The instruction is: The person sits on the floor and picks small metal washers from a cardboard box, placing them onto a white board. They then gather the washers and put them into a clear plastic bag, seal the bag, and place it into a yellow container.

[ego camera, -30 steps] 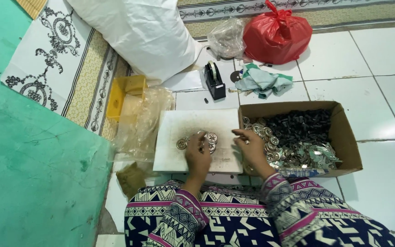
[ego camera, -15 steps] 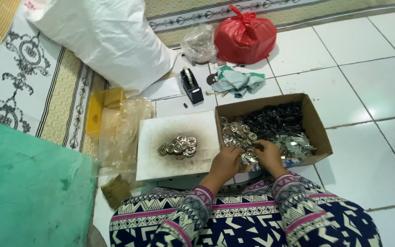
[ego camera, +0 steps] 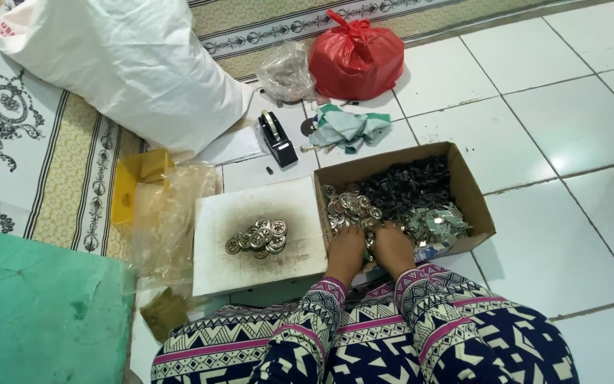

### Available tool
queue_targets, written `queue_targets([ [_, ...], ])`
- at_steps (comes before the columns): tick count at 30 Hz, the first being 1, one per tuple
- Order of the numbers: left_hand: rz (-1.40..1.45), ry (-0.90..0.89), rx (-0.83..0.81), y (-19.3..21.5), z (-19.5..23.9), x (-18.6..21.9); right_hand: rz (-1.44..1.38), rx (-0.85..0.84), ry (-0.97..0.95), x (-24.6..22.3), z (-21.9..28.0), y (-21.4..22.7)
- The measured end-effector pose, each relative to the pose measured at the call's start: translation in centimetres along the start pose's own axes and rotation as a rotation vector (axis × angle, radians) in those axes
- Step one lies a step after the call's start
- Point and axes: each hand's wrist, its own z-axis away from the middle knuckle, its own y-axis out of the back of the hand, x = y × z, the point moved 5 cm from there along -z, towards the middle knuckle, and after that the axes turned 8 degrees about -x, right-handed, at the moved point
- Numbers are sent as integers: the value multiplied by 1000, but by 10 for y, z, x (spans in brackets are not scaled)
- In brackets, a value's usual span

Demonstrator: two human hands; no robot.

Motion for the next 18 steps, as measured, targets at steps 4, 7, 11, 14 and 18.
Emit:
queue_targets([
  [4, -69, 42, 91, 10, 1, 1, 62, 18, 10, 13, -16, -20],
  [7, -97, 26, 104, 9, 0, 3, 79, 20, 40, 17, -21, -26],
  [11, -92, 43, 82, -12, -3, -1, 83, -5, 62, 20, -28, -35],
  [14, -112, 50, 103, -14, -1, -2, 13, -35, 34, 9, -14, -15],
  [18, -90, 92, 114, 19, 7, 4, -211, -66, -10, -6, 12, 23],
])
